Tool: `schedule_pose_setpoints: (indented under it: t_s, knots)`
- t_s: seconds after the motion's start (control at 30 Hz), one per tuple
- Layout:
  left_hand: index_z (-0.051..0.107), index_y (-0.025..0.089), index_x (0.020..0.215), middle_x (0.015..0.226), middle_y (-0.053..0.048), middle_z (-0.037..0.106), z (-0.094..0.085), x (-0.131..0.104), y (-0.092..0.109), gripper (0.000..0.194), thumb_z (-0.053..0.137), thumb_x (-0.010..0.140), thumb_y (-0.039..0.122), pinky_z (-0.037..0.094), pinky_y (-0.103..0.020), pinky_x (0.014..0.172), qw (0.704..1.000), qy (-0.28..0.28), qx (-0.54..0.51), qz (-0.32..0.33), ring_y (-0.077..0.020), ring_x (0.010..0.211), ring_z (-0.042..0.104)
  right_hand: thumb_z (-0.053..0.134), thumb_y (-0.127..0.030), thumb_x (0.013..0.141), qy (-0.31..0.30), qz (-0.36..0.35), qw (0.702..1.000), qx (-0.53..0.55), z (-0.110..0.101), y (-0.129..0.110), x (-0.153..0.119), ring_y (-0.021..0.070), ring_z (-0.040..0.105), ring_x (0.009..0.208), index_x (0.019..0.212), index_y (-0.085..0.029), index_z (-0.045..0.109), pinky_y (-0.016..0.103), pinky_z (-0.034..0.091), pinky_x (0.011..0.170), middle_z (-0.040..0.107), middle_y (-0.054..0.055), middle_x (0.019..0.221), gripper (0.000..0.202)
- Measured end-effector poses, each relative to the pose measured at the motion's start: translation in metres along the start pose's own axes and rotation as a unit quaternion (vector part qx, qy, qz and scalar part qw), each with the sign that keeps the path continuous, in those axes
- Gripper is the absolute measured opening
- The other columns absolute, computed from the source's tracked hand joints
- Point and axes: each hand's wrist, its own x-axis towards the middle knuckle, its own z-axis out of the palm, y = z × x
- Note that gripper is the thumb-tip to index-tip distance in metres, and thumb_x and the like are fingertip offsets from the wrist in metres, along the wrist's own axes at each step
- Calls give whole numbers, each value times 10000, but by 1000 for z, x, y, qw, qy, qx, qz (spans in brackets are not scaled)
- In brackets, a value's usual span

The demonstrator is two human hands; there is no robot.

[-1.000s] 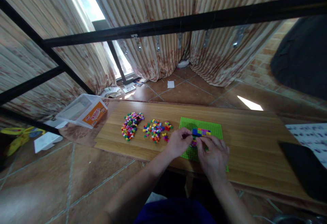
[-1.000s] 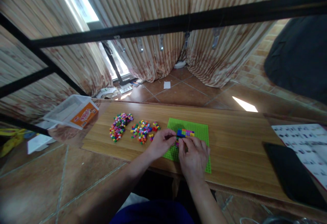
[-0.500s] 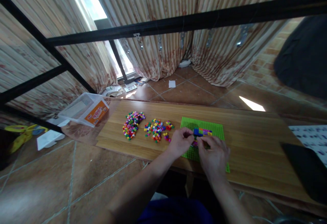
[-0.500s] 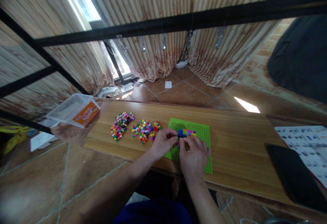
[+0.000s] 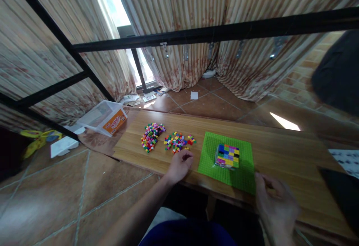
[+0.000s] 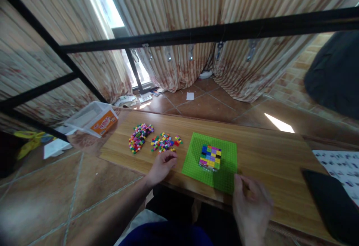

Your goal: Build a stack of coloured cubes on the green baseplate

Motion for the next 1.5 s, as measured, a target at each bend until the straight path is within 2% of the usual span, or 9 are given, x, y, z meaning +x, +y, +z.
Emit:
schedule_pose_setpoints:
  t_s: [0.13,0.3,0.47,0.63,0.87,1.0,1.2,1.33,1.5]
  knots:
    - [643,165,838,713,6,621,-14,-12,-7,96,555,803,177,417,-218,593,998,13,64,19,-120,654,546,440,-658,859,-45,-3,999,-10,-2,17,-10,311,645,888,877,-188,682,450,484,814,699,122,936,529]
    - [612,171,873,768,2,615,-13,-11,-5,131,520,808,105,427,-242,651,986,59,146,54,-126,683,553,422,-766,808,-94,-70,993,-1,12,12,-15,327,627,939,991,-191,689,486,477,854,692,126,1001,660]
    - [583,178,859,848,-29,590,-9,3,-8,147,520,805,57,444,-264,708,966,117,202,109,-153,782,563,418,-745,827,-108,-80,991,1,28,13,-18,336,606,984,1017,-189,679,500,470,870,687,130,1034,642]
    - [579,181,900,867,-29,585,-12,8,-12,203,503,798,22,452,-260,736,961,114,209,145,-151,811,566,403,-739,835,-112,-87,990,-10,34,19,-17,335,608,999,1010,-180,680,497,460,902,692,134,1043,648]
    - [613,167,1003,966,-56,620,-17,18,0,238,500,831,47,491,-284,829,948,145,262,106,-159,883,602,390,-680,857,-139,-95,986,-5,39,23,-7,326,606,1004,1000,-153,664,483,458,912,684,152,1042,611]
    - [620,193,1095,1093,-76,607,-21,28,12,255,498,882,126,512,-302,849,916,114,375,86,-184,956,621,400,-631,866,-139,-100,985,-4,41,24,-3,320,611,982,987,-158,662,477,460,902,686,149,1020,554]
    - [643,180,1042,1131,-92,573,-18,43,25,194,543,901,269,538,-328,831,853,44,517,58,-215,989,623,396,-620,873,-134,-122,984,-2,42,24,-3,323,615,975,978,-147,663,473,467,896,686,155,1031,553]
    - [635,152,1058,1125,-105,574,-14,48,26,213,525,917,268,535,-336,853,843,38,535,37,-215,993,619,403,-628,866,-128,-136,982,-1,43,25,-3,320,621,951,962,-150,665,466,474,883,692,151,1015,554]
    - [606,165,1053,1122,-91,590,-17,44,27,172,508,926,228,516,-306,862,853,63,515,62,-205,1025,610,406,-639,858,-139,-113,984,0,43,24,-3,325,611,985,970,-165,670,485,462,908,693,142,1032,554]
